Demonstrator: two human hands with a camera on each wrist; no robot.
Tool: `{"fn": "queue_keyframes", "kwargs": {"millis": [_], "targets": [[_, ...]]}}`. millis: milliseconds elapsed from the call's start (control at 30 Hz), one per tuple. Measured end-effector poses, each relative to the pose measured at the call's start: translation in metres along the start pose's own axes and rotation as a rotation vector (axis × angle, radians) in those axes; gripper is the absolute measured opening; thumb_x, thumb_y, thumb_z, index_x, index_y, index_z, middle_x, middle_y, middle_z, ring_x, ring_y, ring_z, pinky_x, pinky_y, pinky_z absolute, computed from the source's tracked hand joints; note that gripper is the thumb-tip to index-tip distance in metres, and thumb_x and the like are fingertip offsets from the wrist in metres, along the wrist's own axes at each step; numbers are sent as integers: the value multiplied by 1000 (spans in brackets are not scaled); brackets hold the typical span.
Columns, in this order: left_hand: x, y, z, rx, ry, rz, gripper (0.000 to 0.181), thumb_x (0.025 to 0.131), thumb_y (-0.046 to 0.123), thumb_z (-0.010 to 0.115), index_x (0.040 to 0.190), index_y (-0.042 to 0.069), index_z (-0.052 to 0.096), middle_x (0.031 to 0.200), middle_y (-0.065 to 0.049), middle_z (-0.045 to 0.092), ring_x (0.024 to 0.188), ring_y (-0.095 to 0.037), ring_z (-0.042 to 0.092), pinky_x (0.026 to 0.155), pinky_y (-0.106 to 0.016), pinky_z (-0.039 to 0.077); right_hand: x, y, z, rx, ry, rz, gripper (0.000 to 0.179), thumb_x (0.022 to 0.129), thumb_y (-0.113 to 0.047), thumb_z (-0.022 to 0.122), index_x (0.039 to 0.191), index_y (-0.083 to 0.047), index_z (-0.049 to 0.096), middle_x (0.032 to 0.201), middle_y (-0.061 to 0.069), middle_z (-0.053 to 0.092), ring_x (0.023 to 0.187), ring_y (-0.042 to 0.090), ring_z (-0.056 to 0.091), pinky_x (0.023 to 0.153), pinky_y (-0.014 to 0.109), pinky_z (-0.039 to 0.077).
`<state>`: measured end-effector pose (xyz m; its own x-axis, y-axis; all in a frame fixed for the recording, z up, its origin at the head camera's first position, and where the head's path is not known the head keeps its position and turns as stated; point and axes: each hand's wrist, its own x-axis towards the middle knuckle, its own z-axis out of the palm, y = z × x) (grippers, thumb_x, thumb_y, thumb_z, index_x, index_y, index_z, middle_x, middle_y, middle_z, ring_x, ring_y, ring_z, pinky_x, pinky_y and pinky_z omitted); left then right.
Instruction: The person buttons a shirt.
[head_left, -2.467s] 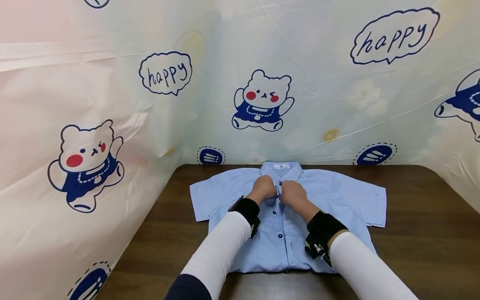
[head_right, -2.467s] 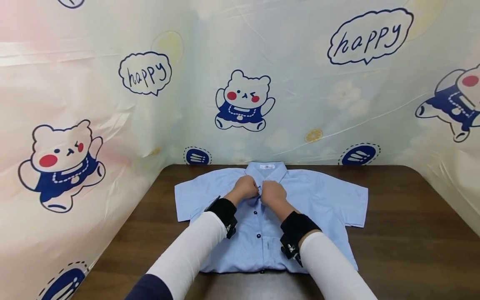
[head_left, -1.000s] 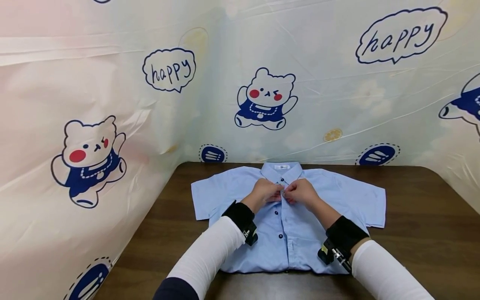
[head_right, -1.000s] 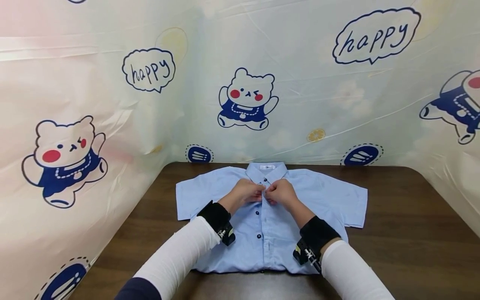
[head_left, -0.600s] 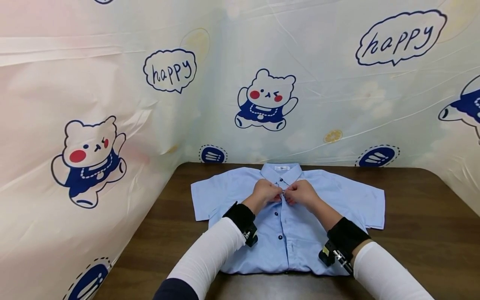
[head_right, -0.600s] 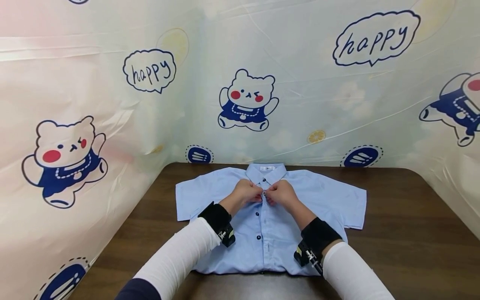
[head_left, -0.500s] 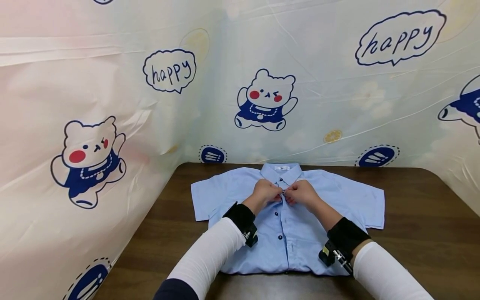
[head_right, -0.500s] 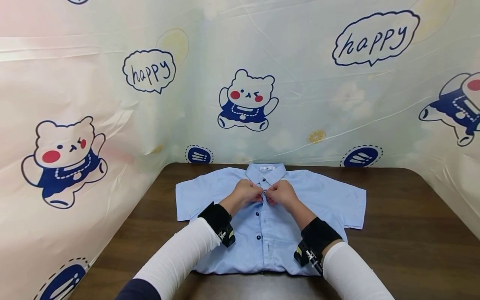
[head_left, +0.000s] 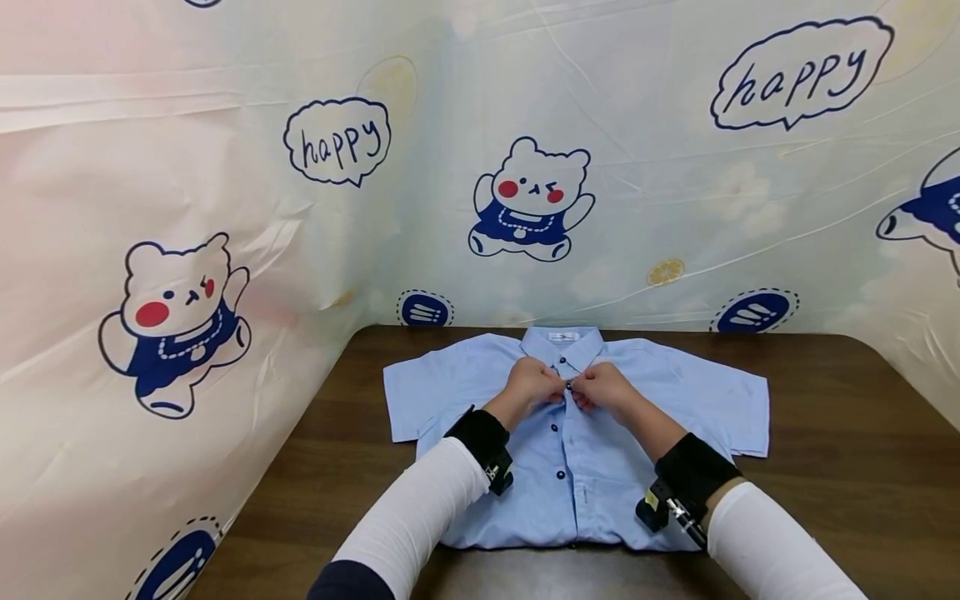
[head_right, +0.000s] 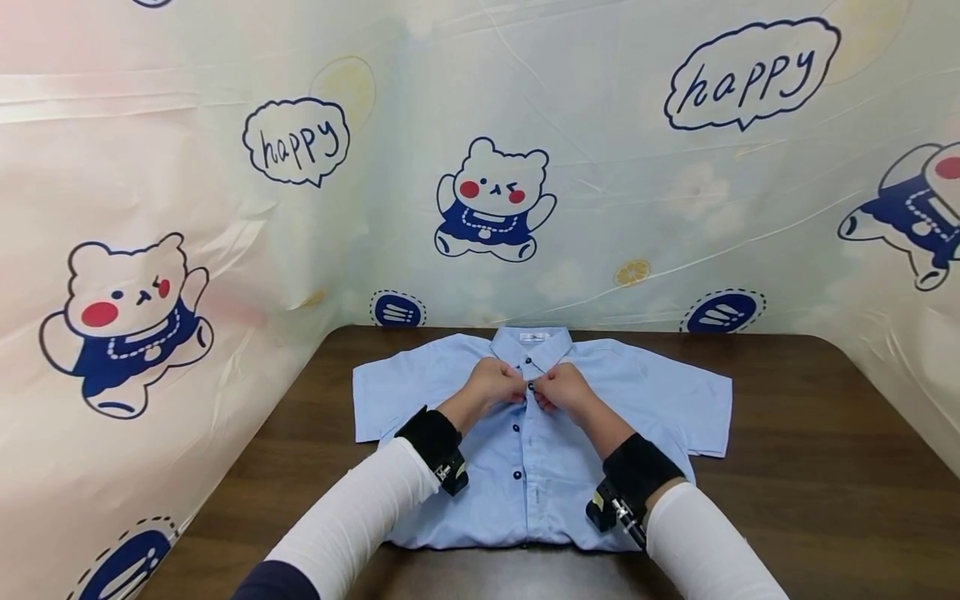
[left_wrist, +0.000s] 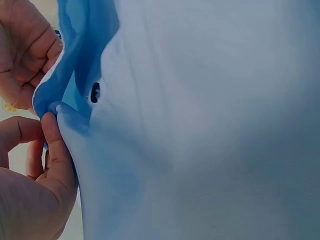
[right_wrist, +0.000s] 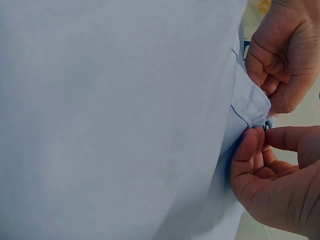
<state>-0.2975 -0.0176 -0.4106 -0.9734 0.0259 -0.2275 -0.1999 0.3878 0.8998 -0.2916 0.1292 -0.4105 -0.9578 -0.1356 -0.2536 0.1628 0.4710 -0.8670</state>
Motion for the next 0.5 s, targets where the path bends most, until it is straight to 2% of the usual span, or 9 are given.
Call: {"fn": "queue_keyframes", "kwargs": {"millis": [200, 300, 400, 500], "targets": [[1, -2, 0, 63, 20, 22, 3, 79, 0, 77, 82, 0, 76, 81, -5, 69, 63, -13, 69, 63, -26, 56, -1, 0, 1, 30, -12, 22, 21, 97, -6, 52, 91, 8, 67, 75, 7, 59, 63, 14, 56, 61, 25, 51], [0, -3, -2, 136, 28, 70, 3, 79, 2, 78, 80, 2, 75, 75, -3, 69, 62, -12, 69, 61, -24, 55, -1, 0, 1, 36, -12, 1, 20, 97, -5, 53, 91, 9, 67, 75, 7, 60, 63, 14, 57, 61, 25, 52], [-3, -4, -9, 305, 32, 177, 4, 79, 6, 79, 77, 7, 76, 70, 1, 68, 63, -8, 65, 63, -21, 52, -5, 2, -1, -15, -6, -63, 19, 96, -4, 56, 88, 9, 68, 73, 7, 61, 64, 14, 56, 61, 26, 51], [-12, -5, -20, 553, 33, 316, 6, 77, 11, 80, 78, 11, 75, 70, 5, 66, 67, -10, 60, 66, -23, 49, -14, 5, -8, -203, 10, -163, 15, 94, -6, 60, 87, 5, 68, 74, 5, 60, 67, 16, 55, 62, 29, 49]]}}
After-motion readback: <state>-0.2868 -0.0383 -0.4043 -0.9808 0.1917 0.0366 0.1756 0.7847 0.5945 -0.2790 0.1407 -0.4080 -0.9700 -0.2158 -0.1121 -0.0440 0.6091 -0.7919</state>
